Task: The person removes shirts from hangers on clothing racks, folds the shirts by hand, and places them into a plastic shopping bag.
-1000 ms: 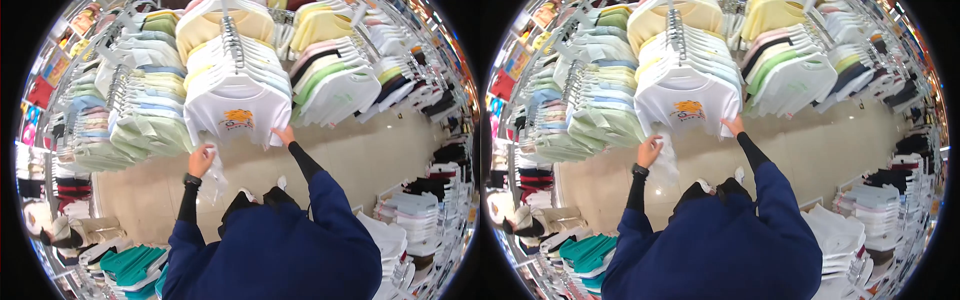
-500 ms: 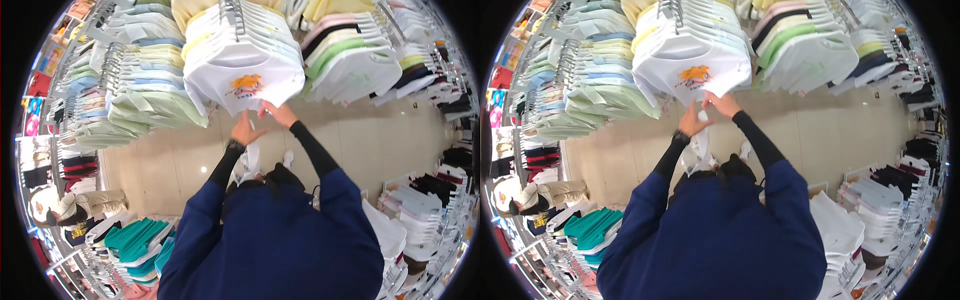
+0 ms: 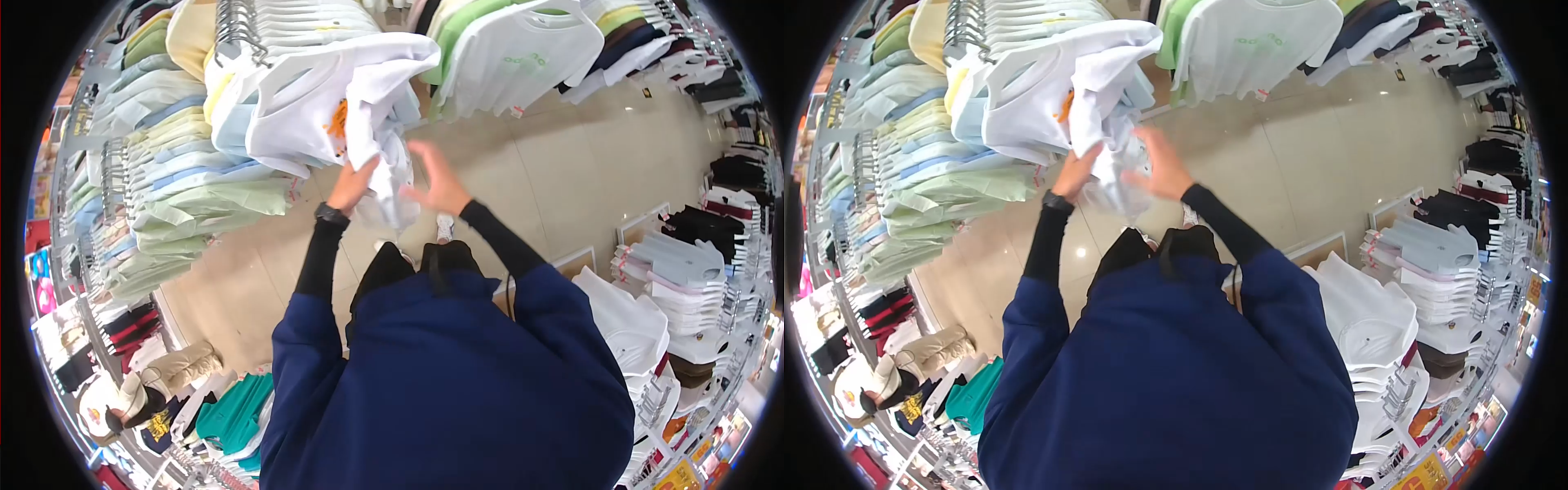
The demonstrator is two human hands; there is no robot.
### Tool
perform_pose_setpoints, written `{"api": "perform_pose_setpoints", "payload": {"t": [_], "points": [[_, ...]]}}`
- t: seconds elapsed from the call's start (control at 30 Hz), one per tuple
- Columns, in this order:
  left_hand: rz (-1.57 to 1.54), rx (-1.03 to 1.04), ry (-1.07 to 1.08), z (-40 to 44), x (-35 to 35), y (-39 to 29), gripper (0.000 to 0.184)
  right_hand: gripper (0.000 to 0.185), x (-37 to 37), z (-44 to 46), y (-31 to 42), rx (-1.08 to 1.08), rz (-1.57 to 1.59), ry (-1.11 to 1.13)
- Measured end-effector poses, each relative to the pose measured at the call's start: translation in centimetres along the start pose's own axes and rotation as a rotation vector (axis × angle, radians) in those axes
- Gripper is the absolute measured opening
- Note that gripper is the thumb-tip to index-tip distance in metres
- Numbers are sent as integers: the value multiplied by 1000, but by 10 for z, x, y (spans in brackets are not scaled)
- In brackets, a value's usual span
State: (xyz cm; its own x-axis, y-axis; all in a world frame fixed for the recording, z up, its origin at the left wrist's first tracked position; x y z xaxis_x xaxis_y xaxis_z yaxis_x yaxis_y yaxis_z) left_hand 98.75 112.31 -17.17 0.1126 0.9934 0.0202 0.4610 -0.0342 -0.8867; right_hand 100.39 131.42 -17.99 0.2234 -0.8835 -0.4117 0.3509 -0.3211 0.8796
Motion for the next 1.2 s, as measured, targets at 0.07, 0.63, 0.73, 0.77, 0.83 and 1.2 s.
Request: {"api": "perform_pose_setpoints", "payload": {"t": [0.07,0.63,0.73,0.77,0.83,1.2], "points": [[-46,-61,-11,-17,3,-31,28,93,19,-27,24,15,108,10],[254,330,151,-49,-5,-86,27,43,5,2,71,585,1258,93],[354,387,28,-59,-8,-83,27,46,11,8,85,565,1391,15],[380,413,-44,-63,-6,-85,28,46,13,10,90,564,1433,-18],[312,446,-37,-59,-13,-78,28,47,13,13,98,523,1419,23],[481,570,-139,-61,-29,-86,35,52,22,27,95,490,1335,22]]}}
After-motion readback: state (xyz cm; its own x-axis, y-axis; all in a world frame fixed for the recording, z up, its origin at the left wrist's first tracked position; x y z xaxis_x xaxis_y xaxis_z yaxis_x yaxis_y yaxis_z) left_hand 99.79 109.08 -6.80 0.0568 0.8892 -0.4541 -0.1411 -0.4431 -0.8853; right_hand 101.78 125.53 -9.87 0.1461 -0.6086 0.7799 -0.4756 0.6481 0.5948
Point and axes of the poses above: each hand's wrist, its own z-axis towards the middle knuckle, its own x-axis out of the palm, y = z × x, the point moved 4 cm from there along z, towards the middle knuckle, and after that the axes turned 1 degree about -x, right-handed, at the moved point
